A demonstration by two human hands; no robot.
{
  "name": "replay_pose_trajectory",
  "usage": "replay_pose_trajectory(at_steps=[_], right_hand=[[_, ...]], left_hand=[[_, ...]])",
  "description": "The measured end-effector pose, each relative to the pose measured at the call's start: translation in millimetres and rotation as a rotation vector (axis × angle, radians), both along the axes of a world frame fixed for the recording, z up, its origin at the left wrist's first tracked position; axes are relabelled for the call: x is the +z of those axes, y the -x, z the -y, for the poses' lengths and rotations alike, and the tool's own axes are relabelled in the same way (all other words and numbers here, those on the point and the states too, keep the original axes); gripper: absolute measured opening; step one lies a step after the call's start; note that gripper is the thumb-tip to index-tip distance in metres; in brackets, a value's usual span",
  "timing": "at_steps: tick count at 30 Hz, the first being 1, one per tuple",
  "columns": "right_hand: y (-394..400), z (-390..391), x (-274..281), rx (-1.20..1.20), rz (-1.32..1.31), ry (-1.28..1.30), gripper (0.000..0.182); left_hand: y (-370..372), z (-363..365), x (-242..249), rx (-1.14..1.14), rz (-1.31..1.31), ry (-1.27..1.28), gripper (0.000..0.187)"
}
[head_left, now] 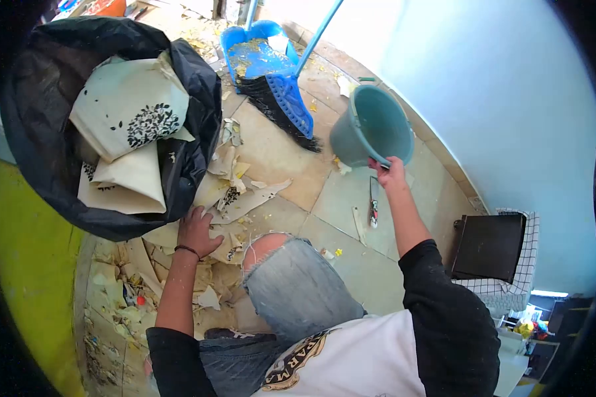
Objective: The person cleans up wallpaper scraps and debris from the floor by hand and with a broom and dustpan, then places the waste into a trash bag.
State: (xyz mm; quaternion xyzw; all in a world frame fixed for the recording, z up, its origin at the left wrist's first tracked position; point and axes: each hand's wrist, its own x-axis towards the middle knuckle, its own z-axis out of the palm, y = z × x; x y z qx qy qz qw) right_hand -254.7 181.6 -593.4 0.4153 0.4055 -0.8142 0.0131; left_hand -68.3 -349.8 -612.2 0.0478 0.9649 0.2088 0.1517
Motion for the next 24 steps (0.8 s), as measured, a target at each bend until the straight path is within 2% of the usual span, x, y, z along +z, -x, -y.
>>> replay_pose_trajectory(at_steps=[2, 5, 10, 12, 14, 18, 20, 24], right_hand=[[1.7, -10.5, 8.8, 0.012, -0.010, 0.062, 0.042], [-1.6, -26.8, 25.9, -0.034, -0.142, -0.044, 0.045], [12.5, -60.2, 26.5, -0.139, -0.100, -0.063, 0.047], [15.5, -69.8, 21.1, -0.177, -0.067, -0.050, 0.047], [18.9, -77.9, 14.9, -0.308, -0.056, -0.195, 0.043], [15.5, -100.2, -4.5, -0.364, -0.031, -0.185, 0.040], [13.8, -110.7, -19.2, -0.448, -0.099, -0.208, 0.039], [2.9, -115.8, -35.9, -0.510, -0.035, -0.202, 0.041]], left_hand=[[-2.0, 2.5, -2.4, 0.024, -0.004, 0.002, 0.053], [-6.0, 5.8, -5.8, 0.018, -0.042, -0.011, 0.052], [-6.4, 0.5, -7.4, 0.017, -0.007, -0.012, 0.050], [-7.0, -0.4, -7.9, 0.009, 0.016, -0.023, 0.050], [-6.6, 0.1, -9.1, -0.027, 0.006, -0.013, 0.049], [-6.3, 4.3, -4.7, -0.022, -0.005, 0.023, 0.051], [-4.1, 7.0, -8.7, -0.002, -0.024, 0.032, 0.057], [9.2, -1.7, -4.7, -0.003, -0.018, 0.069, 0.064]])
